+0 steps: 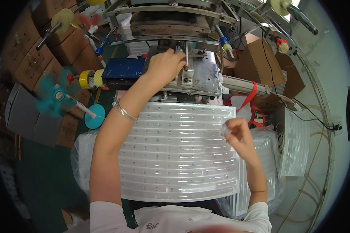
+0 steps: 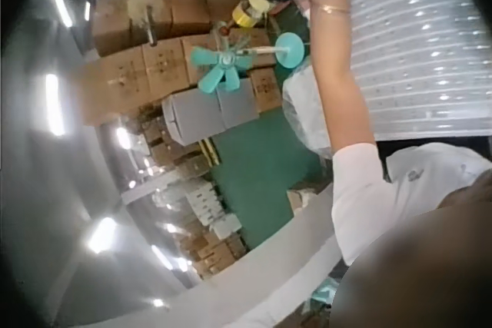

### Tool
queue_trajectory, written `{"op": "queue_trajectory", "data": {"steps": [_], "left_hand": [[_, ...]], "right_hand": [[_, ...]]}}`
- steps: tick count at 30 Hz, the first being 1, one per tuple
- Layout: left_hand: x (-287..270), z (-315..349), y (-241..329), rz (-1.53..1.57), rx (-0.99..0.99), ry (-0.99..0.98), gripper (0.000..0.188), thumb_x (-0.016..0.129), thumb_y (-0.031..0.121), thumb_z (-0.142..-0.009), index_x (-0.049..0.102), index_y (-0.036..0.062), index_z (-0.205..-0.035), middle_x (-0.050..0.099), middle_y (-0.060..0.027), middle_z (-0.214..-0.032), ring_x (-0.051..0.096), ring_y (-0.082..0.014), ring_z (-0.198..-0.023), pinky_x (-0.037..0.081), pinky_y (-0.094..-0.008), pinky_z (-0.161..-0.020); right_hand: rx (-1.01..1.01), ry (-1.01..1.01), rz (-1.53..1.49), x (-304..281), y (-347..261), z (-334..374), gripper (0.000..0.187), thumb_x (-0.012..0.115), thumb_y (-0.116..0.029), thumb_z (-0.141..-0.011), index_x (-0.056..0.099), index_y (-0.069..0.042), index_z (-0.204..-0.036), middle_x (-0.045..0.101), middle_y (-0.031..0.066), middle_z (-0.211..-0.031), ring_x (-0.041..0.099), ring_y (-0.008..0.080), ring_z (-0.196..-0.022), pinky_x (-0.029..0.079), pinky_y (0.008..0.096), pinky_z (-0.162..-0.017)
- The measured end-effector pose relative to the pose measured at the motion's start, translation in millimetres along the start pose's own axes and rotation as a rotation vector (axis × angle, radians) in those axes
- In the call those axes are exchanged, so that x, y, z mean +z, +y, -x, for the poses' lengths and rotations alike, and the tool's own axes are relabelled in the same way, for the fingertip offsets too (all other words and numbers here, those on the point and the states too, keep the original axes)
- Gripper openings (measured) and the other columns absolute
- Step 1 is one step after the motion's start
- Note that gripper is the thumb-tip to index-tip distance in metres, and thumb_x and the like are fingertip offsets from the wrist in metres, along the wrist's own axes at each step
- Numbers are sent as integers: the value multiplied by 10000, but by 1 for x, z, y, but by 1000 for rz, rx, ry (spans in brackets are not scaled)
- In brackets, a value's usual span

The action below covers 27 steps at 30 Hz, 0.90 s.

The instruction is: Placing components into a tray-like product at an industrial assembly station.

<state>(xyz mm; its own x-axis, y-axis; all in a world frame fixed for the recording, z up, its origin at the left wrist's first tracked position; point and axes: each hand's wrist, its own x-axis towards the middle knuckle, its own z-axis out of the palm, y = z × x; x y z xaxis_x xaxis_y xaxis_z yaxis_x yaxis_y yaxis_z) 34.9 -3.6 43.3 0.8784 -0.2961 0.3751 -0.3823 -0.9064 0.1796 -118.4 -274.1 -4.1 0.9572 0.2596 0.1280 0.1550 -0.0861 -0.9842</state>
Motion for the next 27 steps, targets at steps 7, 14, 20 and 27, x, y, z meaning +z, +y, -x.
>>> {"op": "queue_trajectory", "data": {"steps": [7, 14, 20, 27], "left_hand": [[2, 141, 37, 325, 387, 132, 305, 621, 124, -797, 599, 56, -1094, 586, -86, -731, 593, -231, -579, 481, -349, -534], [10, 209, 57, 500, 638, -416, 132, 606, 77, -734, 548, 22, -839, 572, -98, -721, 625, -251, -606, 483, -379, -521], [14, 222, 59, 489, 751, -477, 166, 596, 22, -699, 530, 6, -851, 573, -112, -730, 626, -265, -608, 482, -387, -533], [2, 224, 69, 406, 682, -436, 196, 575, 109, -773, 517, 51, -950, 540, -54, -672, 587, -232, -589, 429, -352, -554]], "right_hand": [[-277, 170, 226, 22, -10, -84, 184, 600, -48, -848, 603, -28, -1031, 571, 69, -1140, 540, 107, -974, 443, 228, -749], [-689, 332, 748, 82, -16, -167, 184, 645, -120, -829, 629, -45, -997, 643, 96, -954, 640, 237, -787, 515, 326, -653], [-851, 408, 1023, 96, -7, -207, 128, 643, -109, -796, 650, -48, -907, 650, 98, -843, 615, 285, -694, 496, 381, -640], [-704, 359, 902, 68, -4, -154, 329, 644, -144, -800, 575, -48, -1107, 603, 139, -1094, 573, 311, -1004, 461, 368, -839]]}}
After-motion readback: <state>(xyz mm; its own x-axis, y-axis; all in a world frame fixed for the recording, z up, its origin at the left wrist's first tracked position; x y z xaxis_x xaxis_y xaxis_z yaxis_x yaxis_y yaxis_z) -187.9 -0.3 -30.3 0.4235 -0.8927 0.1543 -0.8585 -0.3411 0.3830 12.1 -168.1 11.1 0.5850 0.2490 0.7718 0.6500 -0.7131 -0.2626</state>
